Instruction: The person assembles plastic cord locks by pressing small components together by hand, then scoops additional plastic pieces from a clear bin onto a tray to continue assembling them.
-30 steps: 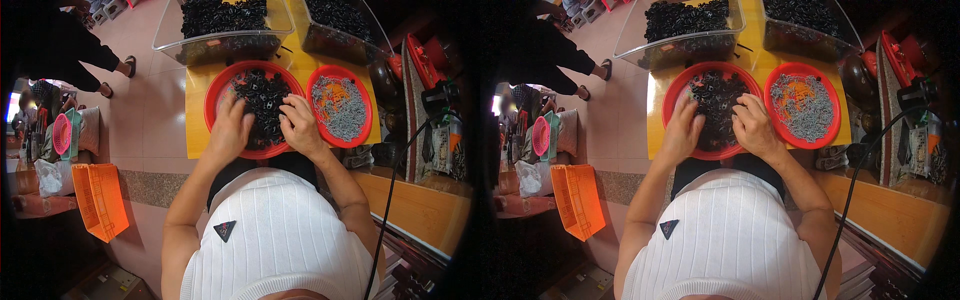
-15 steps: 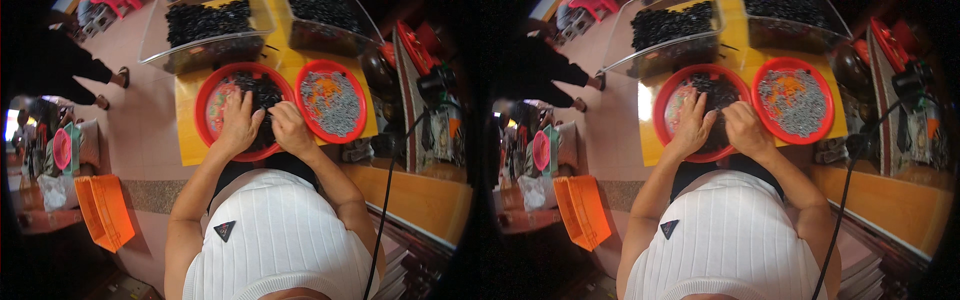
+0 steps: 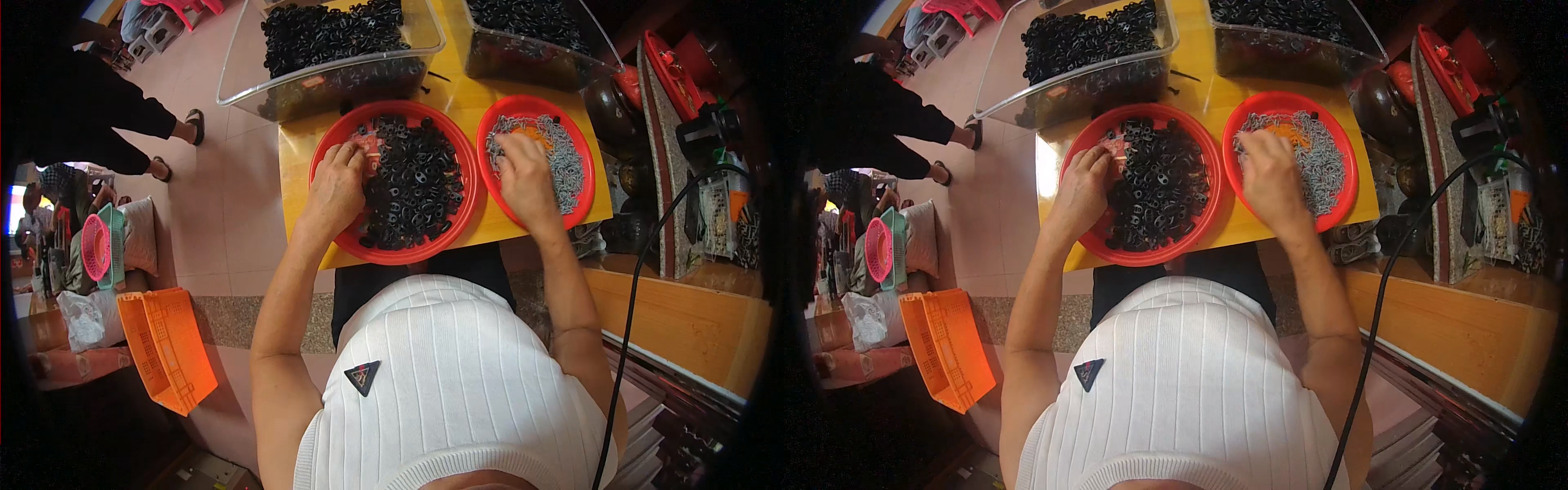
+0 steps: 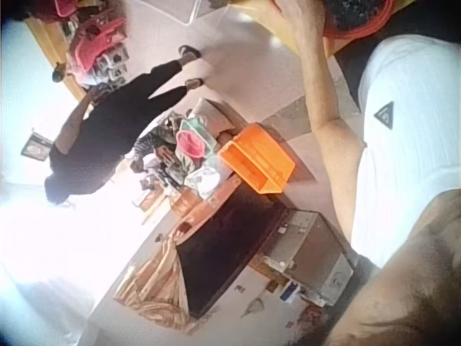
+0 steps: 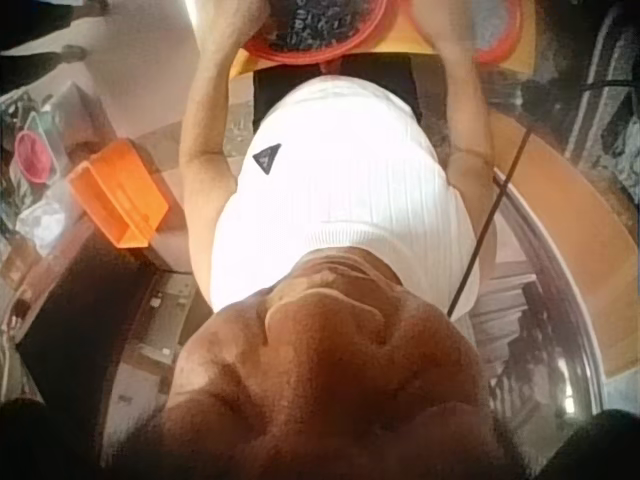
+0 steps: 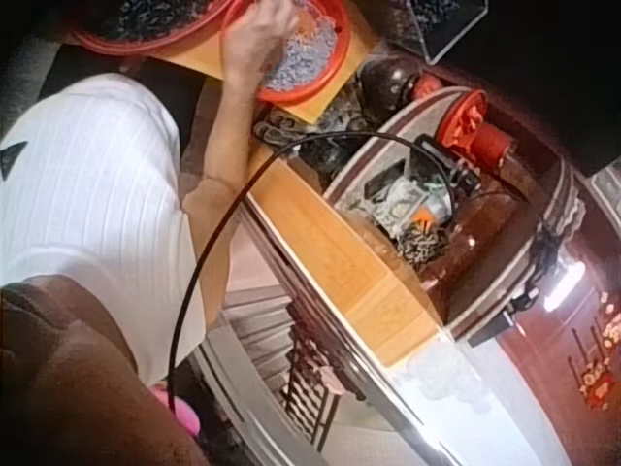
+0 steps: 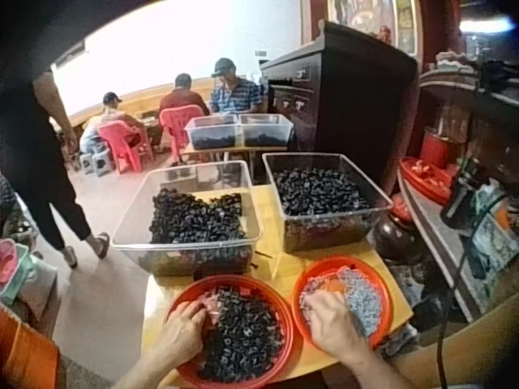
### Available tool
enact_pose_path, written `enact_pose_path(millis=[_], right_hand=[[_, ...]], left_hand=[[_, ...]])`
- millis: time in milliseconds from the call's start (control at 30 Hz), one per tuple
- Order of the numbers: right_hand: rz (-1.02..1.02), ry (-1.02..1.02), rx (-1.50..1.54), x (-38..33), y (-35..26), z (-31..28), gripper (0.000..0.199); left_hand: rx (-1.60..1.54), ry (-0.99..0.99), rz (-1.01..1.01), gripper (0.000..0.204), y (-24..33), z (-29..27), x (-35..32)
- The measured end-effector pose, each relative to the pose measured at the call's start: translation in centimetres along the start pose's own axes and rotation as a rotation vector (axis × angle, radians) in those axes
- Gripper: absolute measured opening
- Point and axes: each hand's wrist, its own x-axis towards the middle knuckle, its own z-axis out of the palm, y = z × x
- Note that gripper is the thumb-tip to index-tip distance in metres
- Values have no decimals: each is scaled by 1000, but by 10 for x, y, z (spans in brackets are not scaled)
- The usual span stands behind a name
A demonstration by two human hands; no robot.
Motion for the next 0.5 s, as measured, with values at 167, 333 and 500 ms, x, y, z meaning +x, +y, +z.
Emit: enact_pose_path(millis=[167,333,500], right_hand=[[70,-255,-136,1,35,3,21],[77,-215,-150,1,44,14,16],[93,-148,-127,5,50,5,12]], left_hand=[[-195,109,-67,30,37,-2,-19],[-323,45,-77,32,65,1,-32],[-326,85,-61,33,70,-5,-39]])
